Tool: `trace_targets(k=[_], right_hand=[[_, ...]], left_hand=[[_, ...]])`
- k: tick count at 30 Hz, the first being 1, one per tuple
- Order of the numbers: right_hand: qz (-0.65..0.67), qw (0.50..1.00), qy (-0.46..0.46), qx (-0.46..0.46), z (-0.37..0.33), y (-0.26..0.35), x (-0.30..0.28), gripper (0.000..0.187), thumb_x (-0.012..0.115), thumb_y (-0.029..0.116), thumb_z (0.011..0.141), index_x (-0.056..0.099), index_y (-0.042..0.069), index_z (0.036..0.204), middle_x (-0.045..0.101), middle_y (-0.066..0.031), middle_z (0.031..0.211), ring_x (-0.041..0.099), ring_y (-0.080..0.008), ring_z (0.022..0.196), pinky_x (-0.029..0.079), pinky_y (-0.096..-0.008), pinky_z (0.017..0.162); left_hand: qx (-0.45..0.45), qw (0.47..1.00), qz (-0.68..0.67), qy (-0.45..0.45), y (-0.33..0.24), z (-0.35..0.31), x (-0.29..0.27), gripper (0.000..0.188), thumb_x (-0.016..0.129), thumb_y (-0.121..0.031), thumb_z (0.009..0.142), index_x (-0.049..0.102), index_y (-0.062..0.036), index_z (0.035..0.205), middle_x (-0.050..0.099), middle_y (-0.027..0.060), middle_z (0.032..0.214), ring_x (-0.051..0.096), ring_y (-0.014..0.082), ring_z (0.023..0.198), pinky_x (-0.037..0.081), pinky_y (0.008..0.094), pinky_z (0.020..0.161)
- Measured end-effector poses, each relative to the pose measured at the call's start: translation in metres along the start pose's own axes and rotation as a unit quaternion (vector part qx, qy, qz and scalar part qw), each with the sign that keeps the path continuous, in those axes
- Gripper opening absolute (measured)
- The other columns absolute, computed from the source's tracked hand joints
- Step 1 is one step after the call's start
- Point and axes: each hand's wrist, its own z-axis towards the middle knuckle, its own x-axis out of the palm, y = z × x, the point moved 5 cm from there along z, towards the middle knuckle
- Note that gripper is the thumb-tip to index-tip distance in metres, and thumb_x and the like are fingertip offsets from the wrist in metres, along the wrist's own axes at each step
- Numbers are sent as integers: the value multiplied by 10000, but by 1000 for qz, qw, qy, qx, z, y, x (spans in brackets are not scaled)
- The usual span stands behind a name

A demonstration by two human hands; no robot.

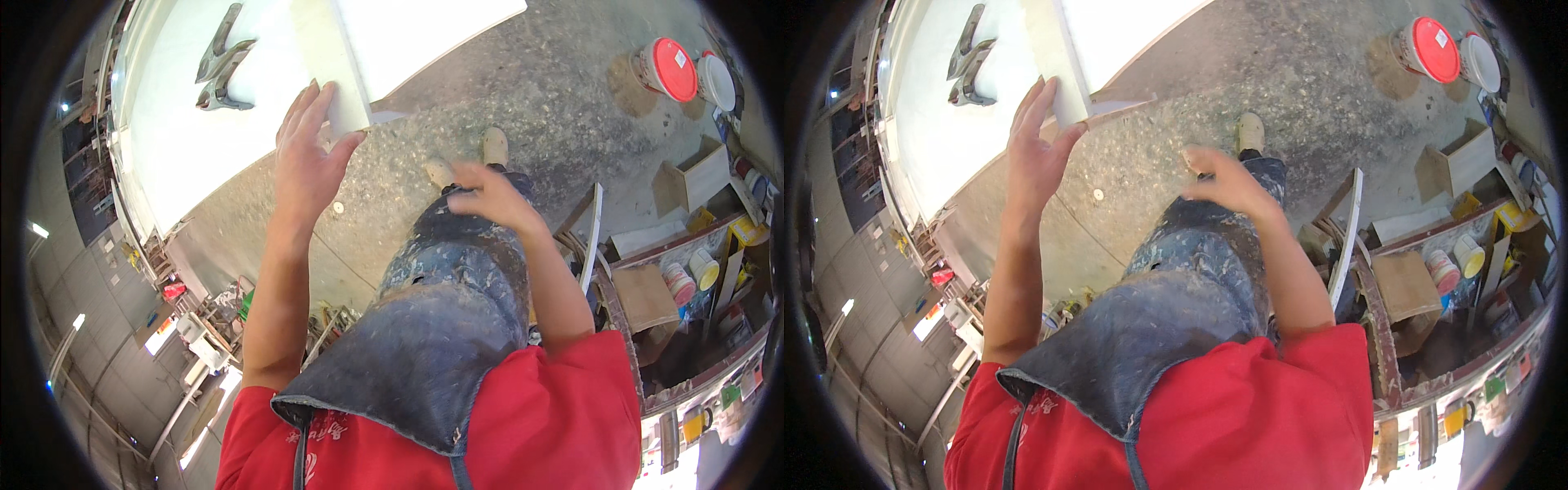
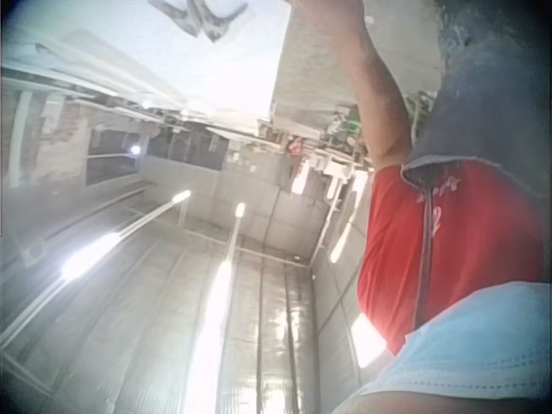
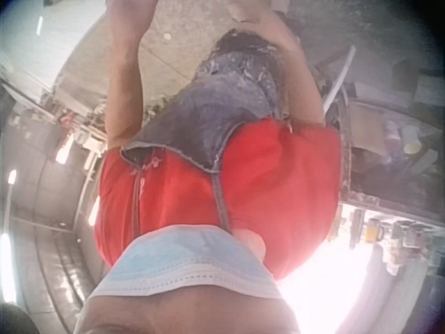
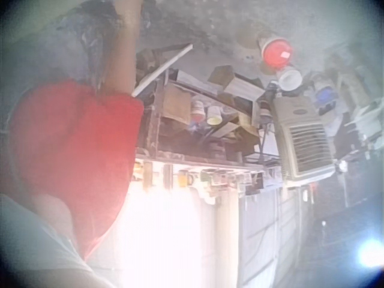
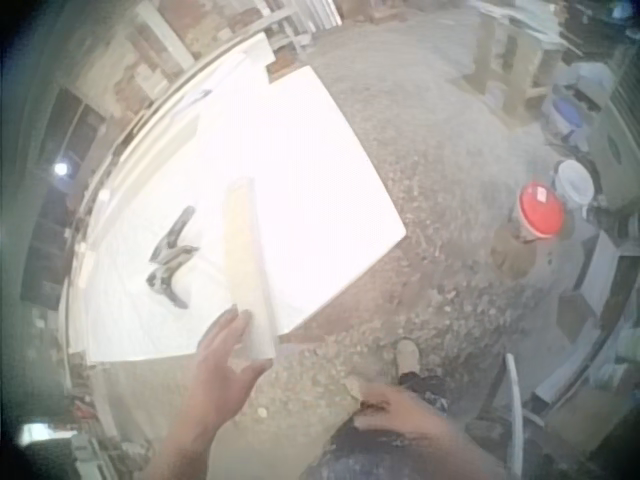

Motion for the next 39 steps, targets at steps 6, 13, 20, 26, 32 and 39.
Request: trace_targets(k=[6, 13, 20, 26, 32, 39], right_hand=[[-392, 887, 136, 200, -61, -70, -16, 1310, 888, 679, 549, 369, 57, 1579, 418, -235, 1574, 400, -407, 1460, 327, -502, 1195], [-420, 895, -89, 123, 23, -8, -51, 858, 834, 440, 777, 514, 62, 1477, 544, -215, 1473, 503, -401, 1374, 404, -474, 1146], [-193, 945, -170, -201, 65, 148, 2, 747, 861, 346, 768, 581, 65, 1401, 626, -200, 1382, 609, -364, 1263, 505, -448, 1020], [-55, 973, -102, -198, 93, 151, 15, 538, 863, 250, 777, 691, 31, 1238, 743, -186, 1146, 715, -325, 1073, 551, -398, 911], [-105, 966, -116, -207, 93, 155, 13, 494, 852, 250, 787, 706, 34, 1206, 754, -171, 1124, 728, -308, 1042, 554, -404, 900], [-139, 966, -97, -197, 89, 161, 6, 478, 834, 249, 799, 704, 37, 1207, 751, -169, 1130, 716, -327, 1063, 545, -408, 915]], left_hand=[[51, 999, 3, -20, -1, 9, 3, 703, 855, -202, 798, 585, -90, 1436, 544, 199, 1487, 474, 363, 1409, 386, 458, 1154], [52, 998, 1, -20, -1, 13, 4, 705, 861, -209, 793, 591, -82, 1431, 546, 214, 1478, 488, 374, 1394, 397, 453, 1145], [65, 998, 20, -16, -6, 15, 2, 679, 850, -191, 796, 602, -49, 1412, 544, 244, 1467, 510, 394, 1369, 427, 457, 1121], [69, 996, 32, -37, -9, 13, 4, 647, 839, -186, 808, 611, -19, 1390, 556, 265, 1444, 519, 413, 1354, 434, 463, 1112], [65, 997, 30, -38, -9, 12, 4, 653, 838, -197, 812, 604, -13, 1393, 557, 282, 1435, 520, 424, 1351, 422, 475, 1113], [49, 998, 44, -11, -15, 13, 4, 687, 848, -164, 810, 584, -22, 1428, 527, 256, 1484, 509, 375, 1387, 430, 433, 1133]])
